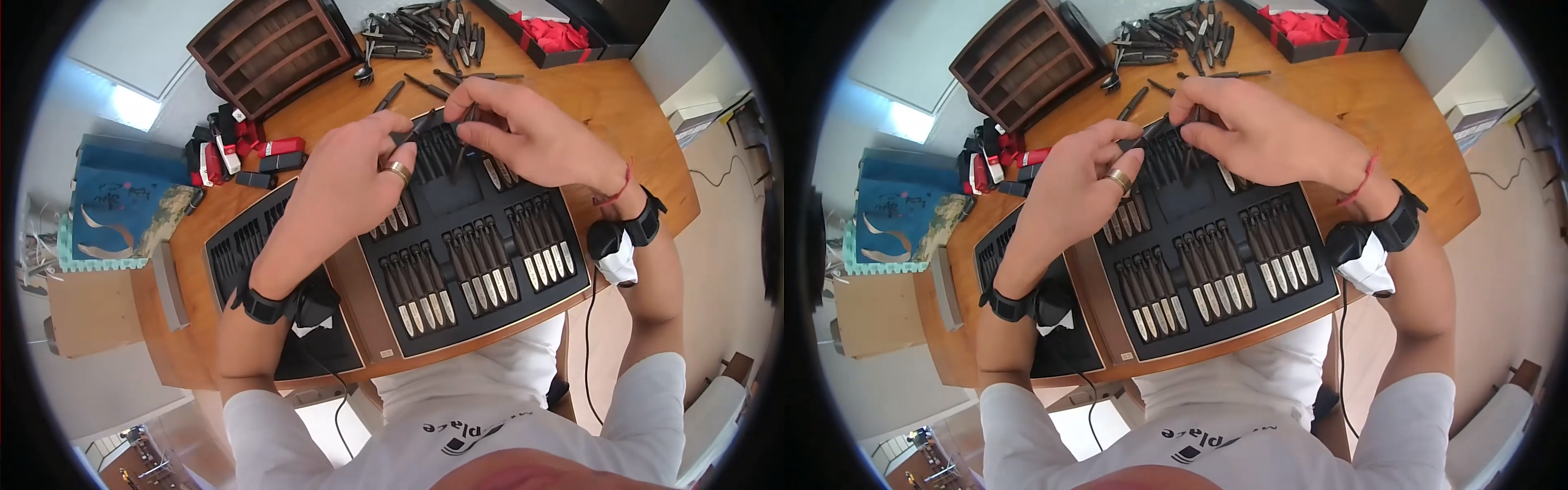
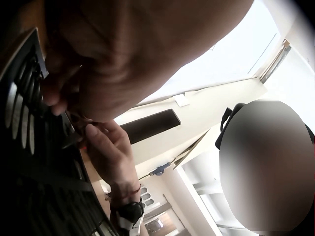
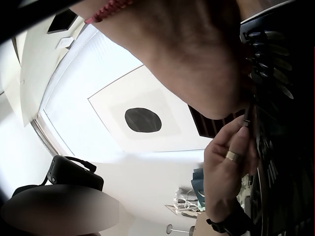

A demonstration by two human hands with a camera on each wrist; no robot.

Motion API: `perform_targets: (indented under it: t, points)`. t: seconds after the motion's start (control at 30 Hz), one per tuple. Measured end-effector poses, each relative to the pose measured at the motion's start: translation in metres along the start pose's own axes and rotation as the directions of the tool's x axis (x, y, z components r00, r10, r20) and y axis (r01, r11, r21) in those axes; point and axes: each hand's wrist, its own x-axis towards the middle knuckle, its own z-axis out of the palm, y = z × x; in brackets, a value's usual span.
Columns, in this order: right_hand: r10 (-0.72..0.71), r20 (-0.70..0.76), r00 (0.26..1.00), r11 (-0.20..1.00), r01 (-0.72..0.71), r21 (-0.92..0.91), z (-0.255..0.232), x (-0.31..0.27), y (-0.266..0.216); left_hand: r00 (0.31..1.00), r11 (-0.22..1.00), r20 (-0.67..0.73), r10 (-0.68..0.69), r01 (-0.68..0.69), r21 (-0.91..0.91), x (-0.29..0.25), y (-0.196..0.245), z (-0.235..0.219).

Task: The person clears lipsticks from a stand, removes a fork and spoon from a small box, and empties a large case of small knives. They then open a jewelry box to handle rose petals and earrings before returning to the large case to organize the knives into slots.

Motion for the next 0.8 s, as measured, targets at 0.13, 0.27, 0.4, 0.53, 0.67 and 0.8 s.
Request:
perform_targets:
  t: [0.13,0.27,0.4,0.53,0.67,0.8]
  points:
    - [-0.144,-0.116,0.983,0.989,0.141,-0.034,0.003,-0.001,0.01,0.983,0.96,-0.127,0.129,-0.093,0.263,-0.008,0.014,0.008]
    - [-0.08,-0.107,0.991,0.997,0.081,0.007,0.002,-0.003,0.003,0.93,0.846,-0.15,0.335,-0.226,0.482,-0.017,0.019,0.019]
    - [0.024,-0.024,0.999,0.999,-0.025,-0.023,0.004,-0.005,-0.014,0.924,0.79,-0.082,0.375,-0.272,0.55,-0.019,0.013,0.031]
    - [-0.065,-0.073,0.995,0.986,0.053,-0.157,0.014,-0.002,-0.001,0.933,0.772,-0.035,0.359,-0.276,0.572,-0.02,0.012,0.033]
    - [-0.21,-0.15,0.966,0.934,0.153,-0.323,0.016,-0.002,0.002,0.954,0.827,0.024,0.298,-0.27,0.493,-0.021,0.016,0.032]
    - [-0.295,-0.115,0.948,0.873,0.219,-0.436,0.011,-0.001,0.007,0.962,0.849,0.051,0.268,-0.26,0.46,-0.019,0.016,0.024]
